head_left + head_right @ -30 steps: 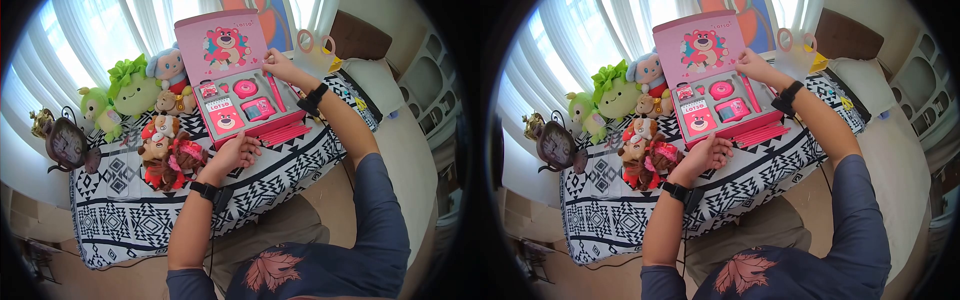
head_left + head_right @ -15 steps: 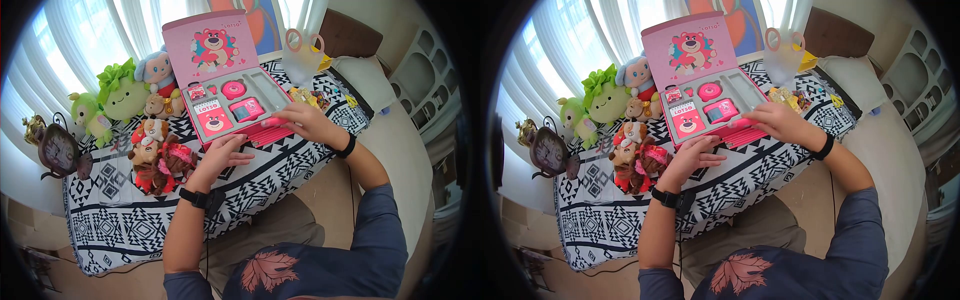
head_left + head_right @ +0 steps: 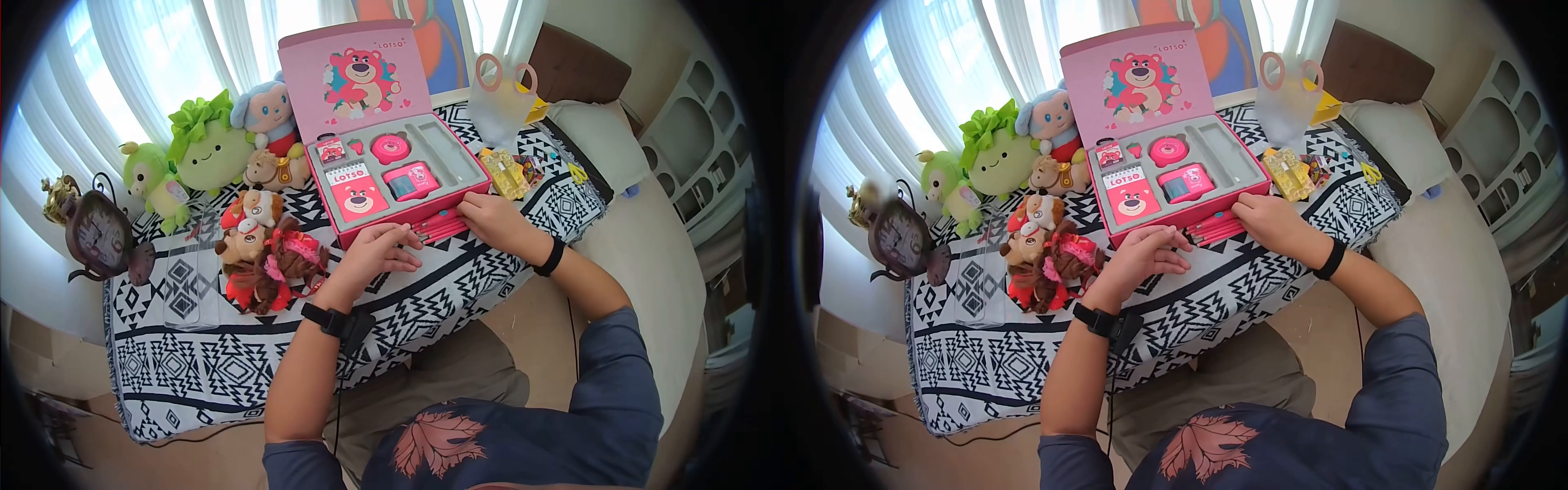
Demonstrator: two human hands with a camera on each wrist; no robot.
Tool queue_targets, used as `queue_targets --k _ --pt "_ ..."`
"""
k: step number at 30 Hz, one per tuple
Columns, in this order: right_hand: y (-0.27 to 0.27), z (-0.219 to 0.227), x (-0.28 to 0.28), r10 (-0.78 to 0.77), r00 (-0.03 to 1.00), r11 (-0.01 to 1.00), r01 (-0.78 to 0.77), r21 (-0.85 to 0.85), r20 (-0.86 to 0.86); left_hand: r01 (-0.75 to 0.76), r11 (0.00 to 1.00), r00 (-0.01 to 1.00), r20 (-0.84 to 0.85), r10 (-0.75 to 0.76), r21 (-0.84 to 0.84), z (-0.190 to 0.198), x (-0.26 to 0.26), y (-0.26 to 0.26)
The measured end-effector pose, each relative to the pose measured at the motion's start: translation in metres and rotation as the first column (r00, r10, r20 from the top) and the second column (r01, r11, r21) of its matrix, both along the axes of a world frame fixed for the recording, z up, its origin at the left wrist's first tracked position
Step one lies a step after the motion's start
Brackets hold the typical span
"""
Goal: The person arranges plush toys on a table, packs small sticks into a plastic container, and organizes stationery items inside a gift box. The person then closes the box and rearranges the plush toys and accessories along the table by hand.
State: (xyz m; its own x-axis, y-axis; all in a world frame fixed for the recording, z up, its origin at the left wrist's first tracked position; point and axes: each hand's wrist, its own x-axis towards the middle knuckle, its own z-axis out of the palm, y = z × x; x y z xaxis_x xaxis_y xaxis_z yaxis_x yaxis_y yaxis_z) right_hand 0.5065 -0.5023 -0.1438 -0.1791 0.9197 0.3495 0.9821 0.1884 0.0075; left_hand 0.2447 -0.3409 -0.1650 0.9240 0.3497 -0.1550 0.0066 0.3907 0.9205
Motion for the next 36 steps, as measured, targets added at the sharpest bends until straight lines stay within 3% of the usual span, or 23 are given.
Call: queue_targets --k 2,4,5,7,9,12,14,15,17,18,21,24,27,28,30,33,36 --pt "0.004 0.005 -0.005 0.015 0.999 1.000 -0.015 0.007 -0.031 0.074 0.997 0.996 -0.054 -0.074 0.006 0.003 0.001 -0.003" --pt "0.012 0.013 -0.009 0.023 0.968 0.999 -0.014 0.039 -0.251 0.067 0.997 0.995 -0.069 -0.069 -0.030 -0.002 0.003 -0.002" --pt "0.019 0.019 -0.012 0.023 0.969 0.999 -0.014 0.037 -0.247 0.064 0.996 0.994 -0.086 -0.070 -0.064 -0.005 0.005 -0.001" --pt "0.037 0.032 -0.017 -0.006 0.906 0.998 0.033 0.056 -0.423 0.059 0.991 0.992 -0.103 -0.072 -0.124 -0.018 0.011 0.007" --pt "0.065 0.034 -0.008 -0.007 0.902 0.997 0.039 0.066 -0.432 0.048 0.983 0.989 -0.126 -0.071 -0.179 -0.022 0.011 0.011" --pt "0.111 0.044 -0.008 0.003 0.900 0.990 0.060 0.131 -0.436 0.100 0.951 0.993 -0.023 -0.112 -0.293 -0.021 0.007 0.015" --pt "0.140 0.045 -0.004 -0.155 0.845 0.988 0.135 -0.077 -0.513 0.166 0.899 0.986 0.037 -0.165 -0.405 -0.021 0.004 0.018" --pt "0.155 0.042 0.000 -0.153 0.845 0.988 0.133 -0.075 -0.513 0.164 0.900 0.986 0.036 -0.164 -0.403 -0.022 0.004 0.018" --pt "0.179 0.039 0.001 -0.290 0.906 0.949 0.232 -0.212 -0.308 0.208 0.876 0.978 0.060 -0.202 -0.435 -0.024 0.004 0.021" --pt "0.186 0.047 0.000 -0.388 0.878 0.890 0.278 -0.361 -0.281 0.203 0.878 0.979 0.059 -0.197 -0.433 -0.025 0.004 0.022" --pt "0.206 0.044 0.007 -0.412 0.890 0.853 0.302 -0.425 -0.195 0.210 0.884 0.977 0.052 -0.208 -0.417 -0.025 0.004 0.023" --pt "0.215 0.053 0.005 -0.477 0.858 0.772 0.304 -0.559 -0.192 0.232 0.881 0.972 0.066 -0.226 -0.413 -0.027 0.005 0.024" --pt "0.218 0.052 0.007 -0.520 0.823 0.753 0.313 -0.578 -0.231 0.247 0.875 0.969 0.082 -0.234 -0.416 -0.029 0.006 0.024" --pt "0.216 0.050 0.006 -0.519 0.823 0.753 0.314 -0.578 -0.230 0.248 0.874 0.968 0.080 -0.237 -0.419 -0.029 0.006 0.024" --pt "0.208 0.045 0.005 -0.428 0.872 0.879 0.340 -0.334 -0.238 0.247 0.873 0.969 0.080 -0.235 -0.420 -0.029 0.006 0.025" --pt "0.197 0.050 -0.004 -0.403 0.874 0.911 0.354 -0.213 -0.271 0.242 0.876 0.970 0.075 -0.233 -0.418 -0.028 0.006 0.025" --pt "0.193 0.054 0.000 -0.415 0.844 0.907 0.353 -0.232 -0.340 0.238 0.880 0.970 0.061 -0.234 -0.412 -0.029 0.006 0.025"
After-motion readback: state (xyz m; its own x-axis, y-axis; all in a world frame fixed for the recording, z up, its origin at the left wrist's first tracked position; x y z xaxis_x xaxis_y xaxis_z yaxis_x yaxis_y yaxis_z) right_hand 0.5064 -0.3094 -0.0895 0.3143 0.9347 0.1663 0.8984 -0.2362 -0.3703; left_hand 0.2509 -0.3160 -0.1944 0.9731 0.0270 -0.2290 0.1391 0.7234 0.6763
